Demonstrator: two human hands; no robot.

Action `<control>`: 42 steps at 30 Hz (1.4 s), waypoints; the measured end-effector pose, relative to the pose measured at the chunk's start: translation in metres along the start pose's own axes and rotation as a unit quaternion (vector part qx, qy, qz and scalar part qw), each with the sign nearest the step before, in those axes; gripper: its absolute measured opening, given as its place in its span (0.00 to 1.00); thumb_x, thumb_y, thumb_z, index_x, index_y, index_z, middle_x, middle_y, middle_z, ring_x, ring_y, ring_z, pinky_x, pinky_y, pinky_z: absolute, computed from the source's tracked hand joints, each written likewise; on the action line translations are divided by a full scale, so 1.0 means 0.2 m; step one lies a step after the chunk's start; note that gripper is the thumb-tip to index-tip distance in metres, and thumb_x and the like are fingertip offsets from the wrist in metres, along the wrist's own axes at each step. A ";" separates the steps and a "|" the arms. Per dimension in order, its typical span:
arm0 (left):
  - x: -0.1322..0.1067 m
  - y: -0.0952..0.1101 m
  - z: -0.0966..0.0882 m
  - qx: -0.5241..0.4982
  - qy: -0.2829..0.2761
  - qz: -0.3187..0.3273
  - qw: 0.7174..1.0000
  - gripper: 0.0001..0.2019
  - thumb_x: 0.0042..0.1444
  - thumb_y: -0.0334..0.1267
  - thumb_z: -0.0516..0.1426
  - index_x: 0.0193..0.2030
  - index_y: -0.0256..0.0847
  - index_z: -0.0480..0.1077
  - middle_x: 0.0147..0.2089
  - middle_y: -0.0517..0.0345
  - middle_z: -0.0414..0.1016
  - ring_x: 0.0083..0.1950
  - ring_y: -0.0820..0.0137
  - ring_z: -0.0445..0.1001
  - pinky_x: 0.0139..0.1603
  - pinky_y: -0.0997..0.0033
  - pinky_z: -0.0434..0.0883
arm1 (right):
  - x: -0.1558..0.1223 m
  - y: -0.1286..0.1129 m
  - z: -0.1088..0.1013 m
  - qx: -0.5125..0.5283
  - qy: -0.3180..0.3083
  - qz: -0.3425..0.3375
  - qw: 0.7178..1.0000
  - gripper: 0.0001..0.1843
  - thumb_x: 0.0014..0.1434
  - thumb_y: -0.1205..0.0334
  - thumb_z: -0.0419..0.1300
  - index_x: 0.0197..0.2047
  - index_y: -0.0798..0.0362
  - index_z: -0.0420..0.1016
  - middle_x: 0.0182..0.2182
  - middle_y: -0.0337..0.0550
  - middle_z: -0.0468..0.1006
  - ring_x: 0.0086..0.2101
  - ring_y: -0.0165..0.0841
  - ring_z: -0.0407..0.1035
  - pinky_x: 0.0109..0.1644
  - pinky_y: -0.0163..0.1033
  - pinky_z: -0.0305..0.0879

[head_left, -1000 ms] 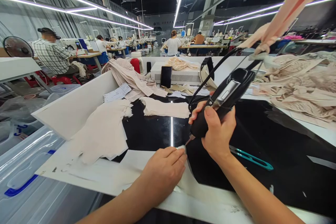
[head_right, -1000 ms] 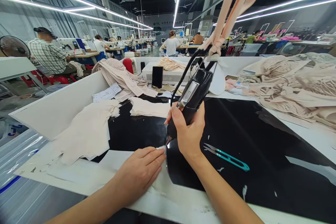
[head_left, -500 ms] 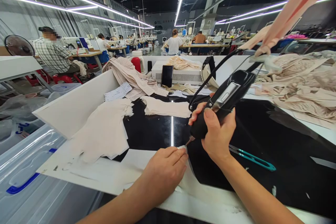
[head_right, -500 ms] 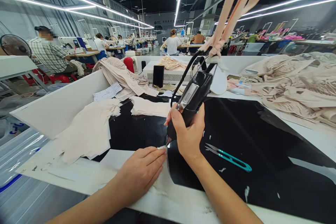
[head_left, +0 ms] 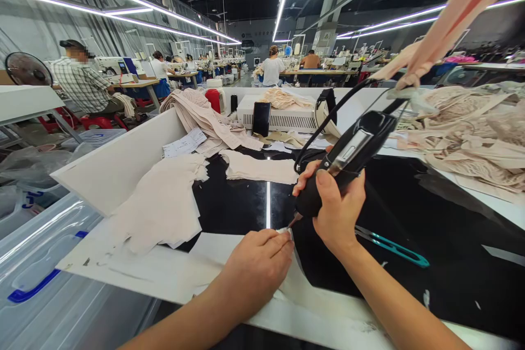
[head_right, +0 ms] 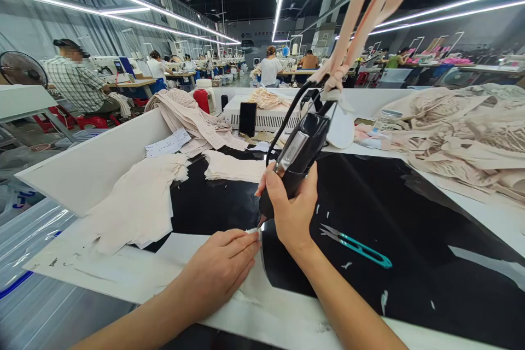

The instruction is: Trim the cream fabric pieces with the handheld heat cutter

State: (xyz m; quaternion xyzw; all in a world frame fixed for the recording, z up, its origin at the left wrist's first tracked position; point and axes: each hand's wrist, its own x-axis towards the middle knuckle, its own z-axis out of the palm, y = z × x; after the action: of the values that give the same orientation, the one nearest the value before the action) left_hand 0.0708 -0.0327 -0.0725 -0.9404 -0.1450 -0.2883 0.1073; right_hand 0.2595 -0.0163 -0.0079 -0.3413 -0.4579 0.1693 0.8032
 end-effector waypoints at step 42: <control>0.05 0.01 0.02 -0.004 -0.067 -0.015 0.998 0.17 0.87 0.33 0.51 0.59 0.33 0.83 0.66 0.52 0.90 0.60 0.71 0.87 0.59 0.69 0.84 | 0.00 0.02 0.01 0.016 0.044 0.056 0.997 0.22 0.57 0.49 0.84 0.46 0.40 0.79 0.32 0.35 0.82 0.25 0.36 0.75 0.29 0.43 0.79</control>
State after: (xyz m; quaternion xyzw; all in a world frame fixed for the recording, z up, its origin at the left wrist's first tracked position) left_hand 0.0819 -0.0319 -0.0708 -0.9557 -0.1648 -0.2270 0.0890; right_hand 0.2576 -0.0135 -0.0098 -0.3609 -0.3994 0.2057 0.8173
